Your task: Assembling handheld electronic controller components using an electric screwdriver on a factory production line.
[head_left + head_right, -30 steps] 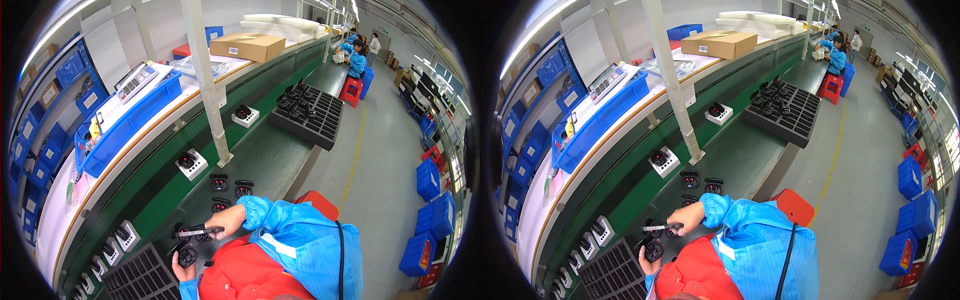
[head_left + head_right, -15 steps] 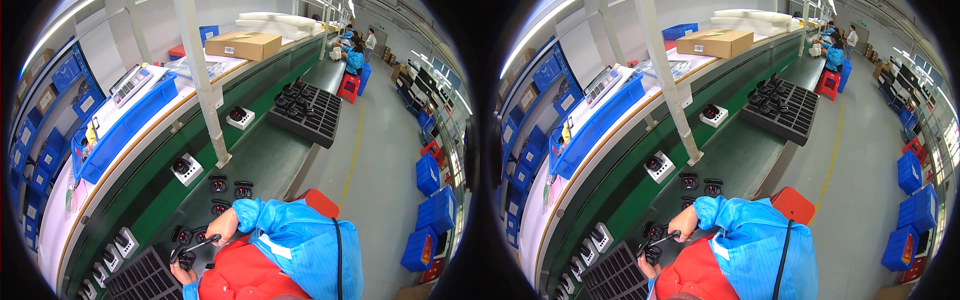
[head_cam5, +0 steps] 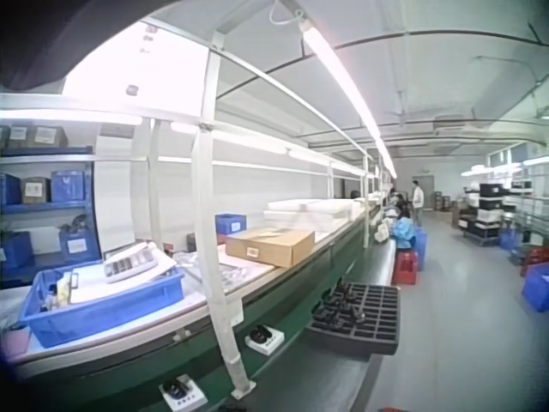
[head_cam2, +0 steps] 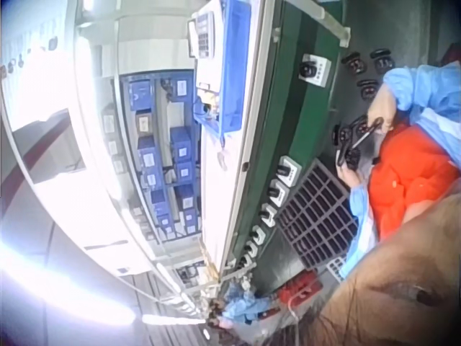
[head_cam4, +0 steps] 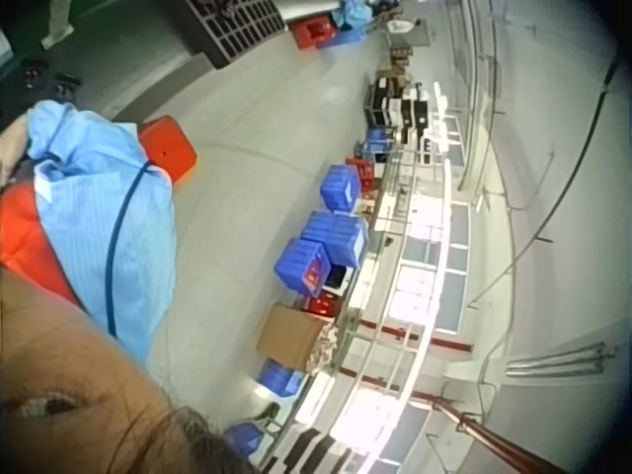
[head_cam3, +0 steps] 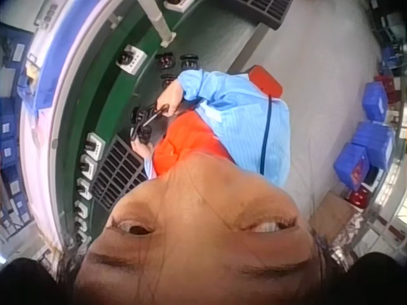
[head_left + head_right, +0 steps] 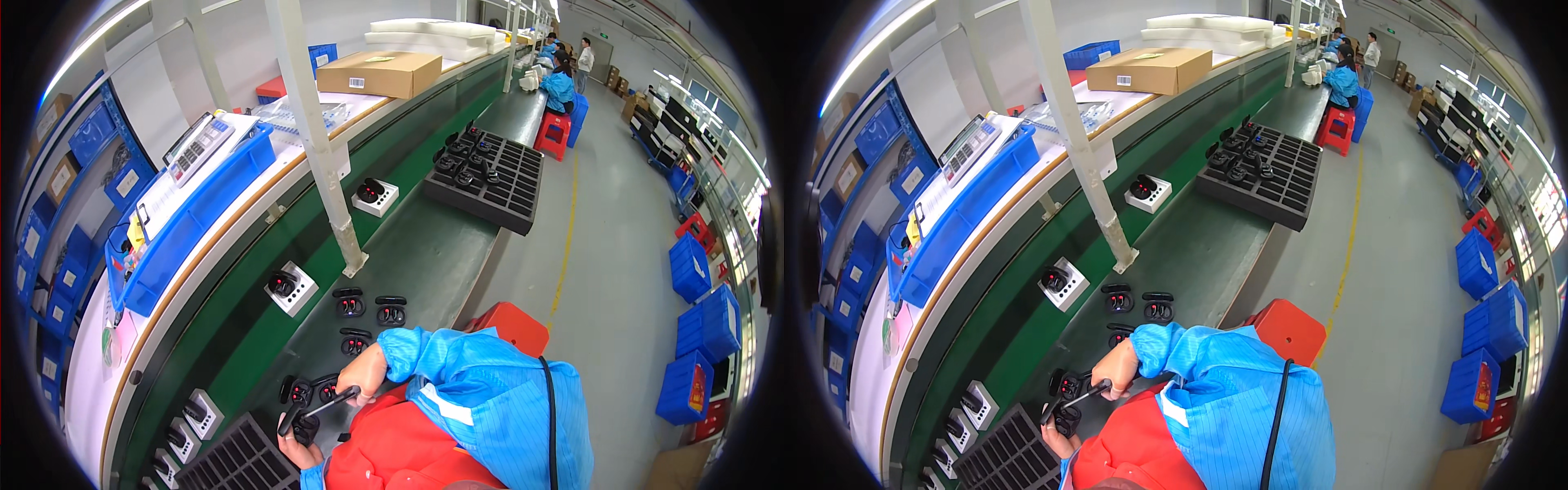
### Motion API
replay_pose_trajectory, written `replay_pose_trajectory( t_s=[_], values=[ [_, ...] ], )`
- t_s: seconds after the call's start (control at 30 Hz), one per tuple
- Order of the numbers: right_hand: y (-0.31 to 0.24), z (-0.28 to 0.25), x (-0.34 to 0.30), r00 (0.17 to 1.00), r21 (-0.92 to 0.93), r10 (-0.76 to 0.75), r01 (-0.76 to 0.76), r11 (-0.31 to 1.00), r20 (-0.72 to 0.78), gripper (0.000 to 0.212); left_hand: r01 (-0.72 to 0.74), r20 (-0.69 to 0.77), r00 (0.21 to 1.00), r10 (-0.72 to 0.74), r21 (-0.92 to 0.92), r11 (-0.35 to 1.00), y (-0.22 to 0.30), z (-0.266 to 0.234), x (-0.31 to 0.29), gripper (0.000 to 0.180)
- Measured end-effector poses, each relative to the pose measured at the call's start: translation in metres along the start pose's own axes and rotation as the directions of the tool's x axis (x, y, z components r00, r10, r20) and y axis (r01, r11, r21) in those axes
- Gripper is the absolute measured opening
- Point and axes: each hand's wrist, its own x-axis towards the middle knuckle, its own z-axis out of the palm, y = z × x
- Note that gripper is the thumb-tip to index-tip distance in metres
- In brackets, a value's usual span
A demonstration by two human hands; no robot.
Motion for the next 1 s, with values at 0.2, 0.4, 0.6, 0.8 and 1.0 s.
replay_pose_trajectory(
  t_s=[0.2,0.4,0.6,0.8,1.0],
  values=[
    [0.001,0.008,0.01,0.998,-0.023,-0.049,0.05,0.998,0.043,0.011,0.07,0.005,0.998,-0.07,-0.021,0.997,0.001,-0.008,-0.003,0.031],
    [-0.017,-0.003,-0.024,0.977,-0.108,-0.058,0.036,0.994,-0.204,0.018,0.156,-0.098,0.982,-0.161,-0.058,0.986,0.013,-0.004,-0.002,0.028],
    [-0.028,0.0,0.003,0.688,-0.132,0.086,-0.258,0.957,-0.721,0.023,0.463,0.046,0.885,-0.462,-0.18,0.868,0.002,0.014,0.011,0.018],
    [-0.014,0.004,0.026,0.718,-0.278,0.054,-0.336,0.9,-0.694,0.037,0.601,0.25,0.781,-0.573,-0.047,0.798,0.004,0.06,0.009,0.017],
    [-0.003,-0.008,-0.002,0.681,-0.244,0.08,-0.366,0.898,-0.728,0.029,0.629,0.36,0.727,-0.585,-0.006,0.778,0.003,0.08,0.001,0.028]
  ],
)
